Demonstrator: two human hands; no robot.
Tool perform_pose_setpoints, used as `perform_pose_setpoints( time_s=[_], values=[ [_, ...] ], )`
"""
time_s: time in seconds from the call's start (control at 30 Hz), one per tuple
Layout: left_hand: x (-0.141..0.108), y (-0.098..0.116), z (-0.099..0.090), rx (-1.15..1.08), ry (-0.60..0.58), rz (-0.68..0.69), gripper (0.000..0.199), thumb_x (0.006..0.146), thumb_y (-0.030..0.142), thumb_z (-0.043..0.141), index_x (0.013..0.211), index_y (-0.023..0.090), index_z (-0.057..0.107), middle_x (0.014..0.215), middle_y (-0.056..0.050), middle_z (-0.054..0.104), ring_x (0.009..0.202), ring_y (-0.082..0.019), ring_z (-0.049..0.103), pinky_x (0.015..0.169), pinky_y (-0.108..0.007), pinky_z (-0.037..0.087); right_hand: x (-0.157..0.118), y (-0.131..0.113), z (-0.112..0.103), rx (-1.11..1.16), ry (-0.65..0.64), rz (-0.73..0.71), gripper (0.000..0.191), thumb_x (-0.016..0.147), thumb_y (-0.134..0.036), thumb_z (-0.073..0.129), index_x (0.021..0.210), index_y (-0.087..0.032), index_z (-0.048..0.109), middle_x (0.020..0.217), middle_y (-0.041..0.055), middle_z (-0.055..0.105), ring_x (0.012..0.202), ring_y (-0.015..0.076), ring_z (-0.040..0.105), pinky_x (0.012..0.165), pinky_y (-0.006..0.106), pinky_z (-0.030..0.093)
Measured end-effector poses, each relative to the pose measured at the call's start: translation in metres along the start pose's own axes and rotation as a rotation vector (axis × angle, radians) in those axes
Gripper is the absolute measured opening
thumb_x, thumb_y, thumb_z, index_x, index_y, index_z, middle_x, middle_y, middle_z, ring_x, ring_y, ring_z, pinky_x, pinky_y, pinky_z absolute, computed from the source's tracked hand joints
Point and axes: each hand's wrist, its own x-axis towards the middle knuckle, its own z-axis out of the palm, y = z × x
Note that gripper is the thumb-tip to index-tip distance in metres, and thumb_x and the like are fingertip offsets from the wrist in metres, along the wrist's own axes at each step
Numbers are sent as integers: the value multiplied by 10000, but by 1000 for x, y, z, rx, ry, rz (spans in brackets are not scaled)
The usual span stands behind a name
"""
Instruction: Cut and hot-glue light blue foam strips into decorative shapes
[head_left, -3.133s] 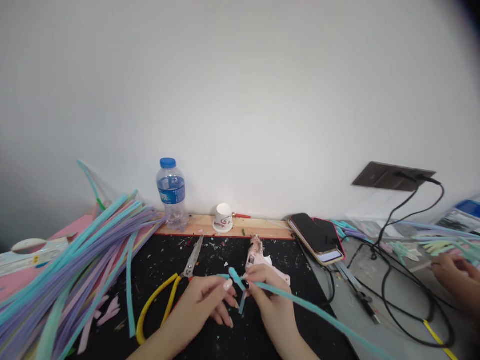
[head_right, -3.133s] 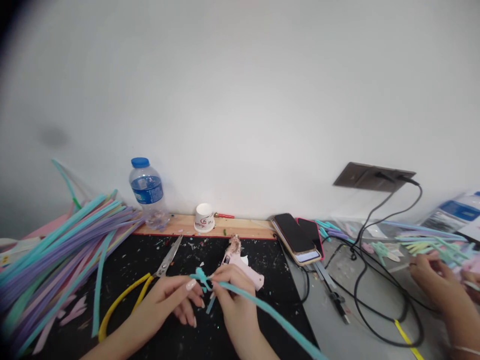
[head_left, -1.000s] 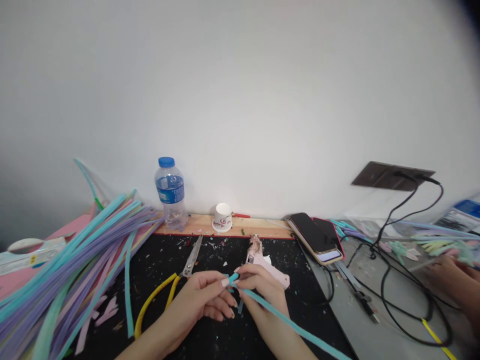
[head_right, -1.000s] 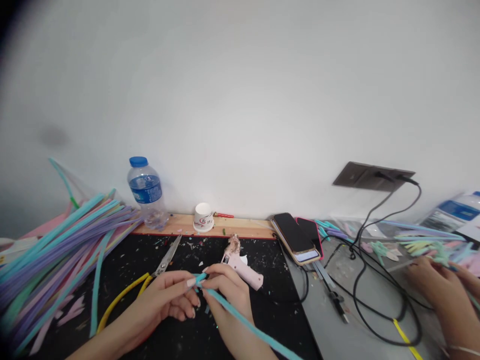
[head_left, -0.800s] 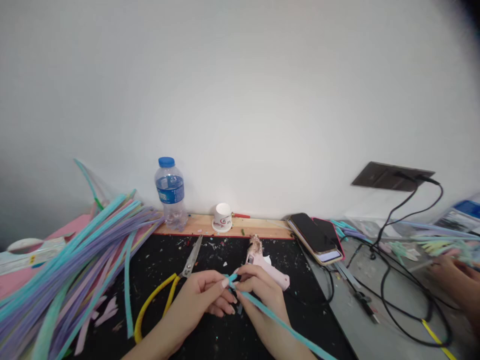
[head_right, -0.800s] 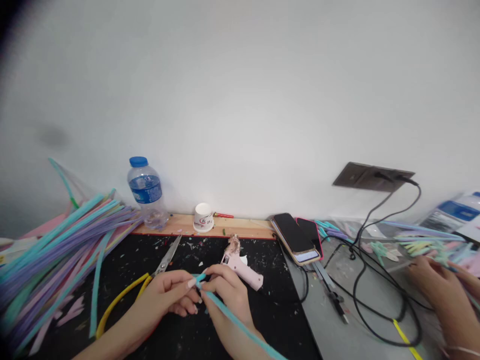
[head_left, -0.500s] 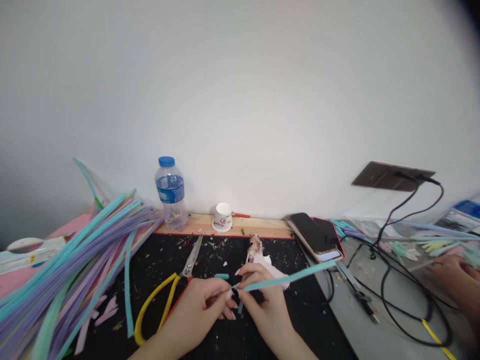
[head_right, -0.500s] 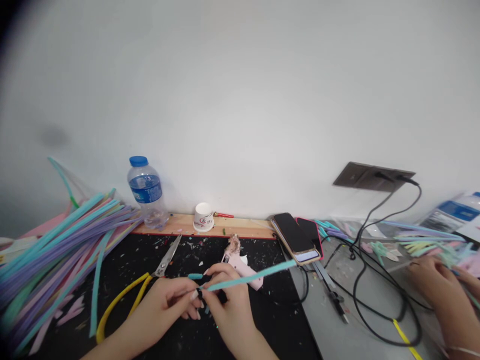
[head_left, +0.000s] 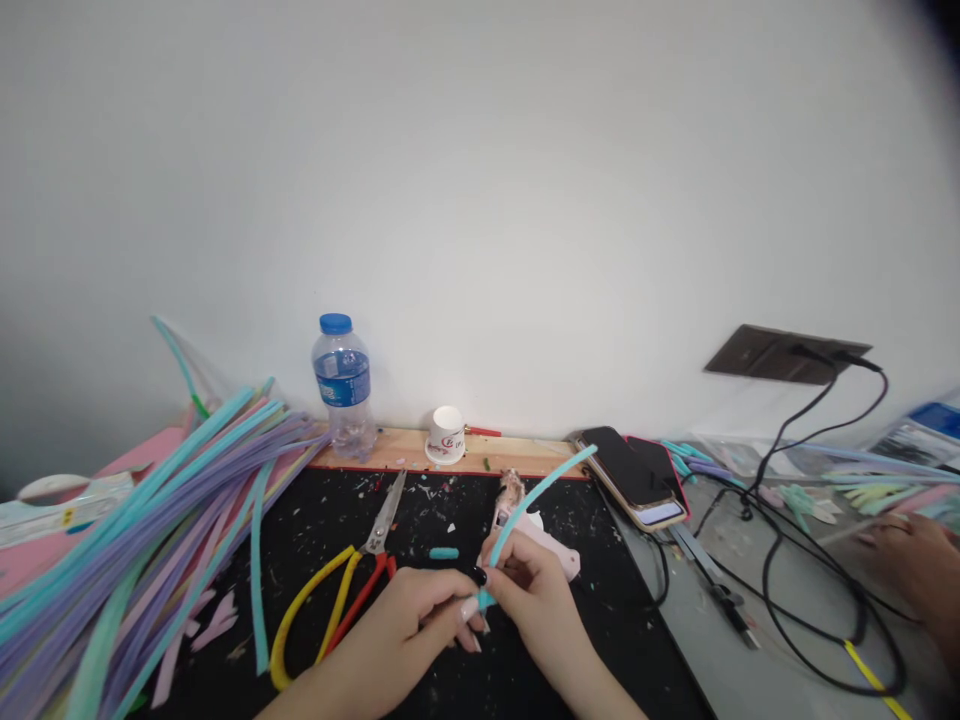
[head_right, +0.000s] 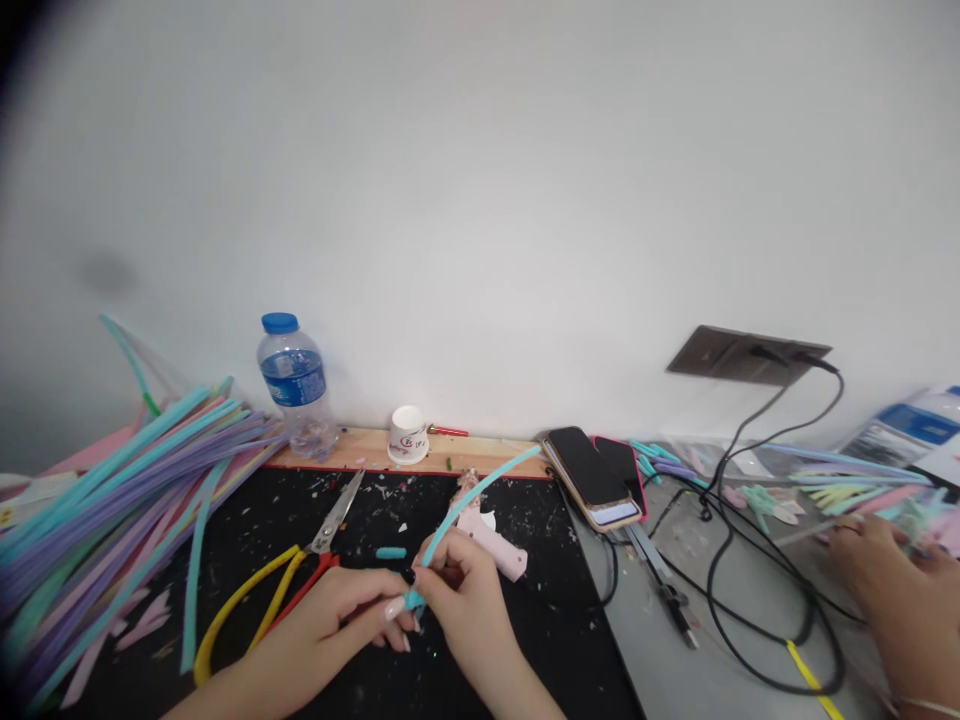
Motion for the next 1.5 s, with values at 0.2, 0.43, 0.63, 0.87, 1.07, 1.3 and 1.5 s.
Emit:
perform_pose_setpoints(
  time_s=[0.2, 0.43, 0.63, 0.87, 1.07, 1.3, 1.5],
  values=[
    [2, -1, 2, 141, 76, 12, 205, 841, 186, 516, 684, 154, 644, 673, 7, 675, 654, -133, 624, 635, -189, 430, 0, 3, 2, 29, -26, 21, 115, 685, -93, 614, 631, -158, 536, 669, -17, 518, 613, 118, 461, 571, 230, 362],
    [2, 1, 0, 185, 76, 79, 221, 834, 136, 527, 663, 159, 665, 668, 16, 682, 674, -119, 632, 683, -177, 420, 1, 3, 2, 70, -41, 110, 111, 680, -130, 652, 658, -152, 546, 586, -50, 487, 517, 79, 385, 492, 200, 288],
    [1, 5, 1, -43, 84, 65, 215, 813, 106, 520, 665, 152, 668, 667, -4, 692, 671, -135, 644, 670, -194, 451, 0, 0, 2, 190, 101, 226, 159, 699, -203, 670, 654, -157, 525, 495, -86, 415, 443, 50, 294, 428, 180, 210],
    [5, -5, -1, -337, 182, 3, 224, 858, 285, 509, 707, 147, 599, 622, -8, 639, 582, -132, 593, 576, -219, 451, -1, 4, -1, 200, 79, 226, 246, 736, -317, 666, 623, -161, 512, 446, -91, 363, 416, 52, 233, 411, 196, 152],
    [11, -9, -4, -301, 355, -30, 267, 848, 346, 512, 669, 157, 570, 600, 9, 589, 564, -128, 559, 564, -227, 444, -4, -3, 5, -198, 36, 59, 215, 755, -273, 618, 576, -156, 591, 564, -9, 518, 533, 112, 413, 509, 228, 313],
    [9, -10, -7, -309, 311, -80, 269, 874, 364, 464, 806, 151, 613, 680, 1, 620, 563, -124, 565, 564, -234, 446, -4, -5, 6, -366, 121, 1, 209, 797, -255, 542, 626, -154, 605, 592, 4, 530, 574, 134, 442, 539, 241, 338],
    [10, -11, -12, -280, 222, -87, 260, 858, 321, 488, 962, 144, 647, 693, -13, 654, 660, -154, 589, 649, -259, 459, -2, -7, 3, -296, 111, 90, 235, 773, -271, 545, 569, -158, 576, 491, -39, 434, 478, 103, 366, 463, 222, 278]
  ],
)
